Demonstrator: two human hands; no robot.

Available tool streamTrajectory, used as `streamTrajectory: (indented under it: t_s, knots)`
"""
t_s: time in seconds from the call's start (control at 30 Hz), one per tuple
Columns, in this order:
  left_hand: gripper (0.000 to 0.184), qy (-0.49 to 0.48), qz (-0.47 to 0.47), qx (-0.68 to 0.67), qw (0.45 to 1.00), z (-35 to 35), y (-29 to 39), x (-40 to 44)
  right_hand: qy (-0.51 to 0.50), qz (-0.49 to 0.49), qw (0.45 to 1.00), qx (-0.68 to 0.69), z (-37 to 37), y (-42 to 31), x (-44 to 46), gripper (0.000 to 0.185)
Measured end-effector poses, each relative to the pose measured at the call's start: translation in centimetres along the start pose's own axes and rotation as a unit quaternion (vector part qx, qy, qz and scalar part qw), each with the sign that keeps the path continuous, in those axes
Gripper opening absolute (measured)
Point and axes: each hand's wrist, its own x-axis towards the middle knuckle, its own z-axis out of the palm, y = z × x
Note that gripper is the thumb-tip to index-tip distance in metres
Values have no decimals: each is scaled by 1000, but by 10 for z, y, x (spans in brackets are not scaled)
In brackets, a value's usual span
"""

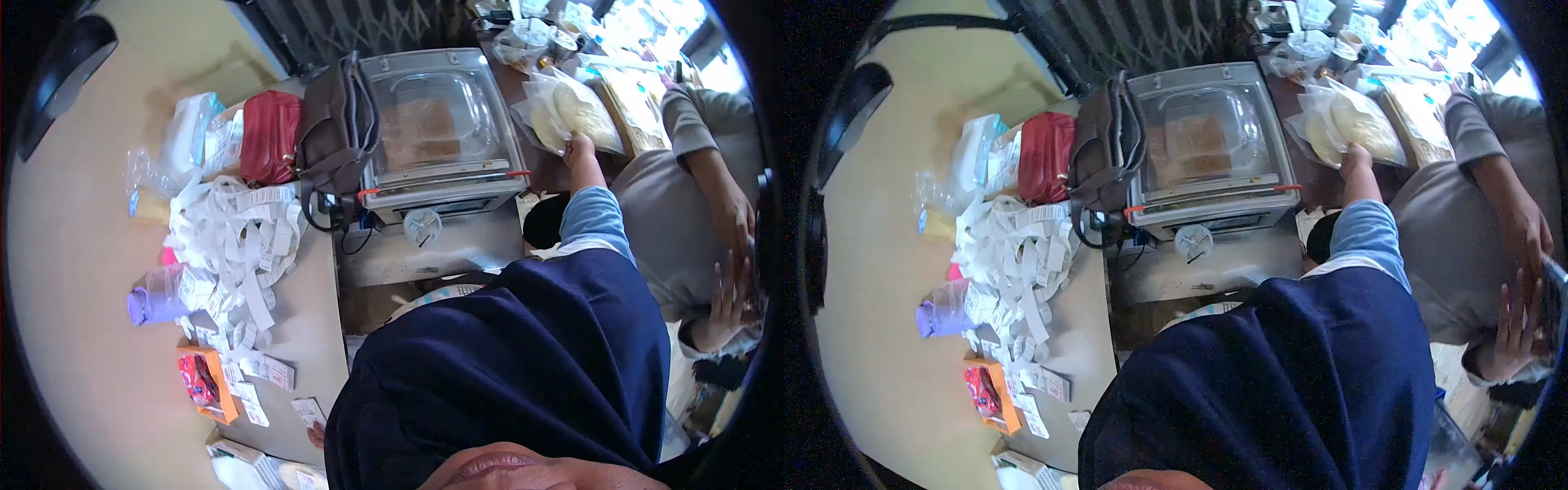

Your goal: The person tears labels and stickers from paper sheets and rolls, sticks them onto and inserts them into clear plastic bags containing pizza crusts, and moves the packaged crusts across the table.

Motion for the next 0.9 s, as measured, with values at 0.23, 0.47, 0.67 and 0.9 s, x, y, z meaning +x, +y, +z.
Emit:
streamTrajectory:
  t_s: [0.23, 0.47, 0.67, 0.9]
  knots:
    - [57, -207, -97, -99, 968, -55, 19, 10, 198, -219, 934, -201, 76, 14, -17, 47]
    - [47, -172, -68, -80, 979, -59, 19, 3, 49, -709, 655, -256, 167, 13, -146, 29]
    - [56, -211, -179, -105, 955, -82, 36, 24, -506, -523, 677, -105, 217, 120, -328, 17]
    - [56, -119, -211, -138, 960, -96, 37, 26, -753, -477, 352, -285, 136, 264, -479, 19]
